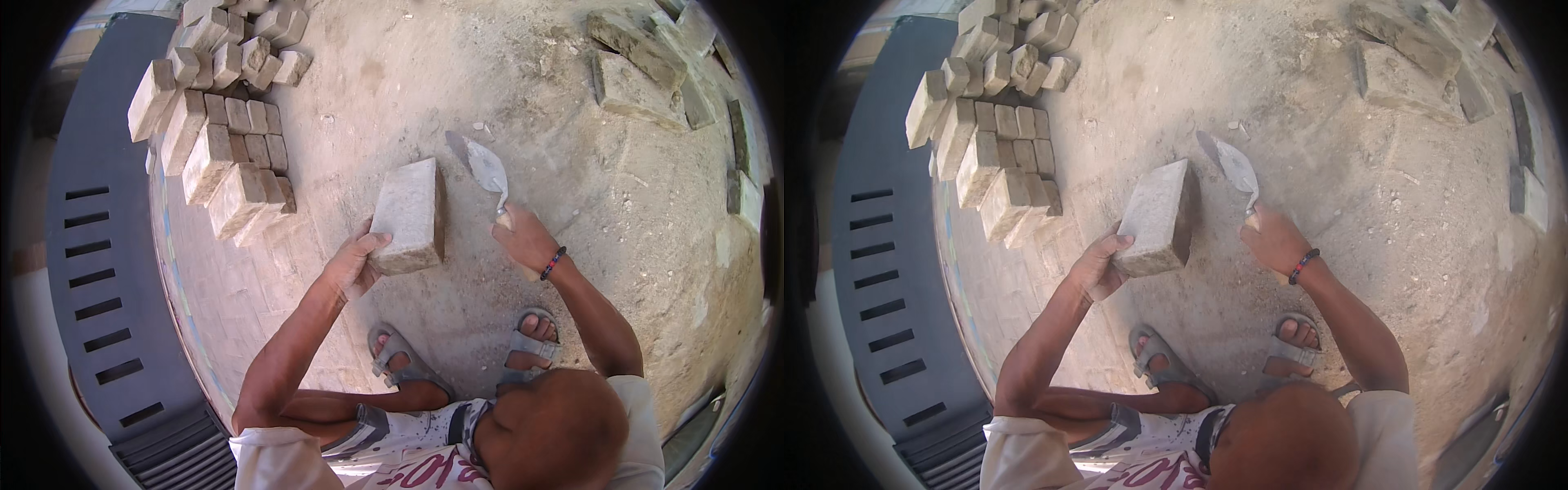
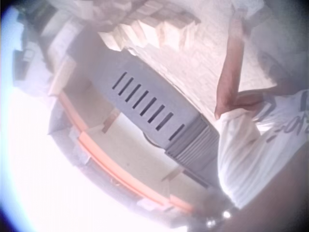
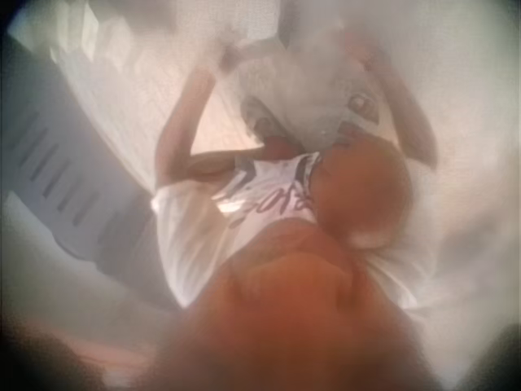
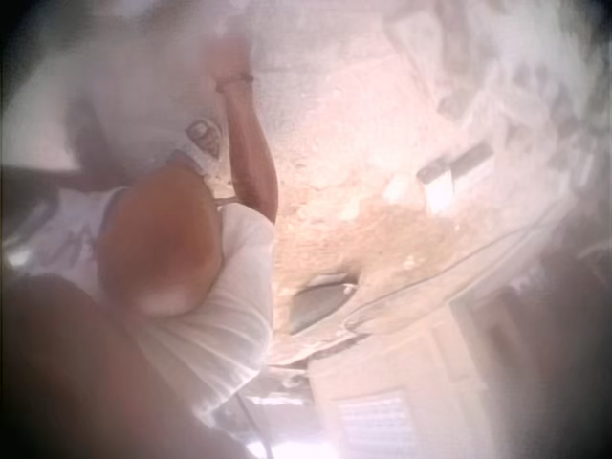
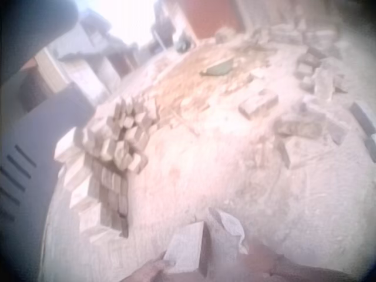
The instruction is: The person uses a trowel to chip and smooth the edges of rectangular stone blocks. They repeatedly pick up blocks, strike them with the trowel, and place them back on the ground.
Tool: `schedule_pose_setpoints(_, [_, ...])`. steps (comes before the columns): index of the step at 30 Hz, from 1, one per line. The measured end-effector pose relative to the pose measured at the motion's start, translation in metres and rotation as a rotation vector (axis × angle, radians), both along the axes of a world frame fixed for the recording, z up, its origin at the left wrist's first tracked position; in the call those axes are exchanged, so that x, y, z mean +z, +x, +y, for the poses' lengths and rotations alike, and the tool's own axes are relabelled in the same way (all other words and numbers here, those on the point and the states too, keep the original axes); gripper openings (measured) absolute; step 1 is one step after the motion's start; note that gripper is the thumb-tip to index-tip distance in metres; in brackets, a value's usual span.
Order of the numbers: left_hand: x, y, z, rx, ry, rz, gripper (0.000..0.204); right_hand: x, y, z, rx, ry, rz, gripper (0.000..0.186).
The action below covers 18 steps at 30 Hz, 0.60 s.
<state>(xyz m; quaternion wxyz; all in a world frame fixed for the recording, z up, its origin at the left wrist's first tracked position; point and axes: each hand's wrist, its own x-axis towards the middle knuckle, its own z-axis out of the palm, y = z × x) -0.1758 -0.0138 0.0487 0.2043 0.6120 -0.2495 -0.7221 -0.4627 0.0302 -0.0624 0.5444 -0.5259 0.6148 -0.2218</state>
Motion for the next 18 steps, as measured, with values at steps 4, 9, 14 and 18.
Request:
schedule_pose_setpoints(4, [-0.03,0.015,0.01,-0.258,-0.122,-0.158,0.104,0.035,-0.029,-0.006,-0.04,-0.006,0.006,0.042])
schedule_pose_setpoints(9, [-0.032,0.008,0.006,-0.482,-0.297,-0.367,0.11,0.058,-0.018,0.015,0.025,-0.248,0.055,0.034])
schedule_pose_setpoints(14, [-0.025,0.0,-0.007,-0.519,-0.23,-0.396,0.11,0.012,0.037,0.043,0.196,-0.334,0.172,0.031])
schedule_pose_setpoints(18, [-0.018,0.012,-0.018,-0.654,-0.317,-0.46,0.1,-0.022,0.009,0.001,0.045,-0.266,0.282,0.03])
